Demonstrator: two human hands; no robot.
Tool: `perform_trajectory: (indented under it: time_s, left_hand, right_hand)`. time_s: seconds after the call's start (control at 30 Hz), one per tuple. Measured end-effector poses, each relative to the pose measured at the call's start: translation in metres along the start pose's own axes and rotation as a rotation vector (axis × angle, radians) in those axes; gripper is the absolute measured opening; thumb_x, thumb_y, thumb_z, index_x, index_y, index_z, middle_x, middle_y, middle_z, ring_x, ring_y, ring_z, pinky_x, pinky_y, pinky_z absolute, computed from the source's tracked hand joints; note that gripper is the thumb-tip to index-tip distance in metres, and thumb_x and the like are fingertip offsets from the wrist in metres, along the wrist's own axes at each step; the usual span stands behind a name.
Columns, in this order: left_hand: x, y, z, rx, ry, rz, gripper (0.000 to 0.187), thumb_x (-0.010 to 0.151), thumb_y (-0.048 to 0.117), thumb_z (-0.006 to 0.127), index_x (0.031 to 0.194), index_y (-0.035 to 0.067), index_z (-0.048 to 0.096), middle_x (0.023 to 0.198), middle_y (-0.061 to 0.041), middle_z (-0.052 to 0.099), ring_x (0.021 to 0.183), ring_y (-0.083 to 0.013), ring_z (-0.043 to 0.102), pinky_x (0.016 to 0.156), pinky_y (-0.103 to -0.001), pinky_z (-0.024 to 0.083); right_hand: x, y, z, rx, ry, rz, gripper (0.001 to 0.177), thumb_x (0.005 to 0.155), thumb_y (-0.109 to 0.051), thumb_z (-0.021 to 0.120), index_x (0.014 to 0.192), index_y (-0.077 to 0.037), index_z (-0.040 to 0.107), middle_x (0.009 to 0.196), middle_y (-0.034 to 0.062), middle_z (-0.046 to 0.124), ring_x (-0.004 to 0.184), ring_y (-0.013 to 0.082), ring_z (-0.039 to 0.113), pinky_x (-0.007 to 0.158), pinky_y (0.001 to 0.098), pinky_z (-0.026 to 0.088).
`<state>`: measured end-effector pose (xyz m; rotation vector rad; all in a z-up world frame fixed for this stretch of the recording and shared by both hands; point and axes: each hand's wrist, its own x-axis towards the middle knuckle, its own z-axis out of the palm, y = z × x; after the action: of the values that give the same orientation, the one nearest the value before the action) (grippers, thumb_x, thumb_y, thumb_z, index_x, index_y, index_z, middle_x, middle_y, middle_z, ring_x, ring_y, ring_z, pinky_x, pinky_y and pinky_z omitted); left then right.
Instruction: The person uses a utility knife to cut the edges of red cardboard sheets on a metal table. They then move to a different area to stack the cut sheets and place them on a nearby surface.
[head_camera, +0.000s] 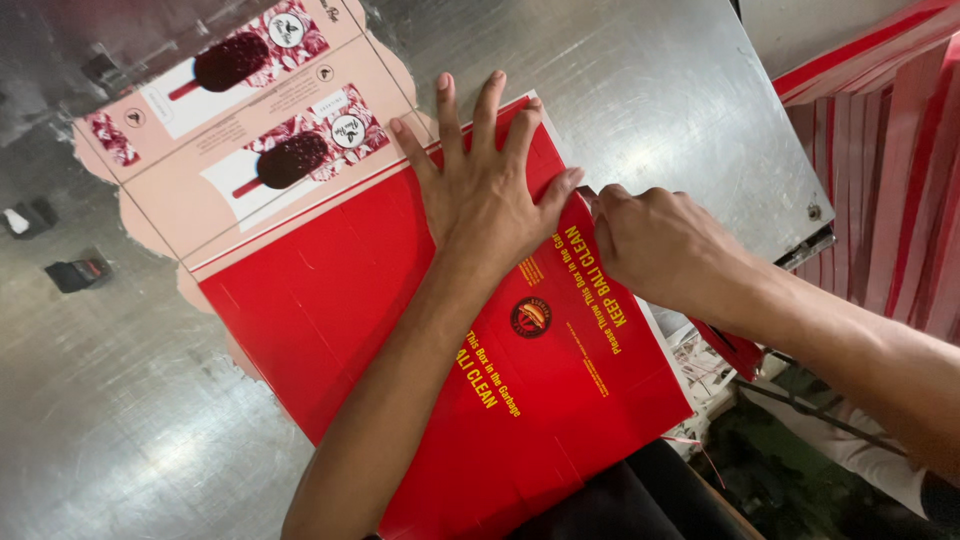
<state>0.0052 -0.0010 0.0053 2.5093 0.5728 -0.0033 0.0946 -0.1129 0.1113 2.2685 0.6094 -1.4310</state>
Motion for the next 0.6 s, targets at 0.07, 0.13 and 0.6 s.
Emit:
perform_trajectory:
  time_s: [0.07, 0.13, 0.6]
  left_hand:
    - [-0.001, 0.001, 0.001, -0.006, -0.009, -0.012, 0.065, 0.093, 0.070, 0.062, 0.141, 0.027, 0.058, 0.165, -0.007, 0.032, 0.155, -0.0433, 0.011, 0.115, -0.082, 0.012]
    - [-0.001, 0.001, 0.000, -0.006, -0.012, -0.014, 0.064, 0.093, 0.068, 0.063, 0.142, 0.027, 0.058, 0.165, -0.006, 0.032, 0.155, -0.0427, 0.010, 0.115, -0.081, 0.011]
    - [-0.003, -0.002, 0.001, 0.031, 0.097, 0.049, 0.063, 0.096, 0.070, 0.066, 0.140, 0.025, 0.063, 0.163, -0.008, 0.037, 0.153, -0.0432, 0.017, 0.113, -0.084, 0.018]
  right_hand:
    - [-0.002, -0.001, -0.001, -0.001, 0.006, -0.006, 0.035, 0.112, -0.040, 0.039, 0.120, -0.009, 0.053, 0.097, 0.0082, 0.080, 0.077, 0.0250, 0.083, 0.058, 0.0365, 0.063]
    - [-0.001, -0.002, -0.003, 0.005, 0.022, -0.014, 0.034, 0.113, -0.037, 0.036, 0.116, -0.008, 0.053, 0.089, 0.0100, 0.080, 0.072, 0.0275, 0.081, 0.056, 0.0384, 0.060]
    - [-0.007, 0.030, 0.027, -0.070, -0.043, -0.054, 0.033, 0.111, -0.039, 0.033, 0.116, -0.012, 0.052, 0.082, 0.0040, 0.080, 0.061, 0.0214, 0.077, 0.051, 0.0383, 0.055]
